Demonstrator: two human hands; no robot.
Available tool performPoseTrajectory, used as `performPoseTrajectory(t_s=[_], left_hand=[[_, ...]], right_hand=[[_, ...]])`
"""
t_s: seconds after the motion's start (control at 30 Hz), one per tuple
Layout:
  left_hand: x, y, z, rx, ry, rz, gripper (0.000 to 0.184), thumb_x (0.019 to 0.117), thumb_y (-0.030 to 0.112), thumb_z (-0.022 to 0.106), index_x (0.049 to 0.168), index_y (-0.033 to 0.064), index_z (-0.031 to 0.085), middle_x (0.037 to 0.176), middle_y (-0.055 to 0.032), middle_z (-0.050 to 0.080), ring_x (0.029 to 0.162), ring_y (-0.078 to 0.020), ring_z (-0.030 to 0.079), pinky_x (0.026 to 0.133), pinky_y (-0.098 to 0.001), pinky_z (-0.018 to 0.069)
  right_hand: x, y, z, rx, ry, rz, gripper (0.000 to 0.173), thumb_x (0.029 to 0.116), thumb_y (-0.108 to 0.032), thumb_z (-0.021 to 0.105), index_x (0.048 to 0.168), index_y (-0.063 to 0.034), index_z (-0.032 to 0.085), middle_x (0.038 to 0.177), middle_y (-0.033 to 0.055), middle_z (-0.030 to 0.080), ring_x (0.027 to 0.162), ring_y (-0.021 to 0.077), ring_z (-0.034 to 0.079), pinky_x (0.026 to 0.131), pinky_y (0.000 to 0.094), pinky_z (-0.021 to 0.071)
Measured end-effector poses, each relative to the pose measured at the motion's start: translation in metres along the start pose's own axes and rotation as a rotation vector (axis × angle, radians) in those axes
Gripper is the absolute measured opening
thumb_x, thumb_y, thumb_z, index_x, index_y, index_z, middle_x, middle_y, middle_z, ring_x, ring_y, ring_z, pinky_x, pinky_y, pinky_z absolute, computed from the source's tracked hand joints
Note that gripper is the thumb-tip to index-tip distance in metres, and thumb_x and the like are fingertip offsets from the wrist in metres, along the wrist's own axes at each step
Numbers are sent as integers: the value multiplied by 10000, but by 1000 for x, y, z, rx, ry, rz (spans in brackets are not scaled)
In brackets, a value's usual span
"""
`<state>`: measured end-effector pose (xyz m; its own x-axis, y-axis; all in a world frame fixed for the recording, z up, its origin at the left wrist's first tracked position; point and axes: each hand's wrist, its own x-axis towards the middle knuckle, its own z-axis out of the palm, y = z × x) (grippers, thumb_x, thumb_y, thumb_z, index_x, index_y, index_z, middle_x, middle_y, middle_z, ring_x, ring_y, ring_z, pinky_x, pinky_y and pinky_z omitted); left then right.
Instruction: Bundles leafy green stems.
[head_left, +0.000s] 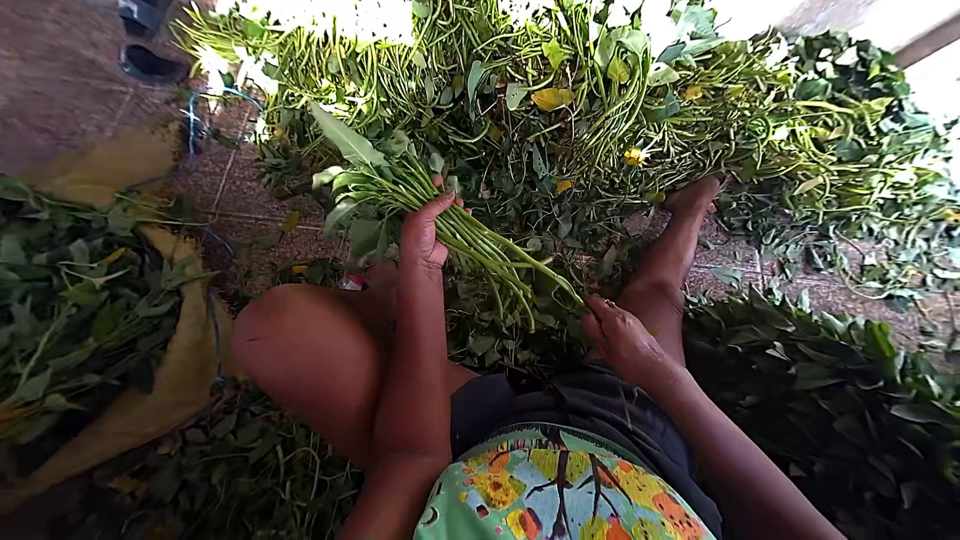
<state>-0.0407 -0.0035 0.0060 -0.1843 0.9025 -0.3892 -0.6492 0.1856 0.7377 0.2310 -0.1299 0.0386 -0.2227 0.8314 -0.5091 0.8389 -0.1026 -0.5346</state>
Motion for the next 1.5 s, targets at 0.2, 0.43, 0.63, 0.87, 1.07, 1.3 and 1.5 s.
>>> performPoseTrajectory(t_s=[0.2,0.43,0.63,0.87,1.07,1.3,1.5], left_hand=[[-17,-27,23,-118,-114,82,320,1000,-35,550,1288,105,552,996,-45,715,854,-202,733,825,-409,633],[-22,-39,33,12,-177,276,318,943,-82,621,1247,4,584,918,-72,739,840,-201,743,836,-382,634],[-5,9,12,-172,-97,409,181,1016,-22,538,1155,93,548,890,-47,714,822,-202,738,823,-407,638],[-16,-41,26,34,-320,275,221,932,-55,615,1114,62,572,905,-44,724,824,-186,732,834,-383,632],[-27,-27,24,3,-359,188,160,953,-53,582,1024,90,575,903,-47,724,805,-184,729,833,-397,629],[-29,-31,19,136,-494,101,392,934,-65,596,1318,5,555,936,-39,710,842,-174,730,849,-363,631],[-30,-31,21,69,-433,76,226,962,-68,559,1159,41,584,848,-32,701,746,-154,714,766,-330,631]], right_hand=[[76,45,23,893,420,372,399,1118,-263,358,918,-24,608,749,29,532,677,110,524,661,324,474],[155,51,31,1066,675,482,396,1106,-314,338,1007,-21,584,819,99,593,707,184,592,633,377,519],[127,106,25,-92,-86,226,471,1103,-241,424,1546,-79,443,1496,329,458,1361,509,479,1112,659,378],[115,-12,-50,233,103,-447,901,822,-405,828,1527,-17,424,1484,226,512,1377,350,497,1140,548,413],[126,-60,-8,350,-223,-428,517,772,-120,891,1227,-30,663,1023,82,735,929,133,703,894,368,580],[106,-50,31,517,15,-325,555,695,-158,958,1147,-24,665,912,39,725,824,75,686,799,311,588],[104,-38,15,596,-228,-418,749,727,-92,903,1358,-56,502,1093,23,690,959,53,678,869,259,584]])
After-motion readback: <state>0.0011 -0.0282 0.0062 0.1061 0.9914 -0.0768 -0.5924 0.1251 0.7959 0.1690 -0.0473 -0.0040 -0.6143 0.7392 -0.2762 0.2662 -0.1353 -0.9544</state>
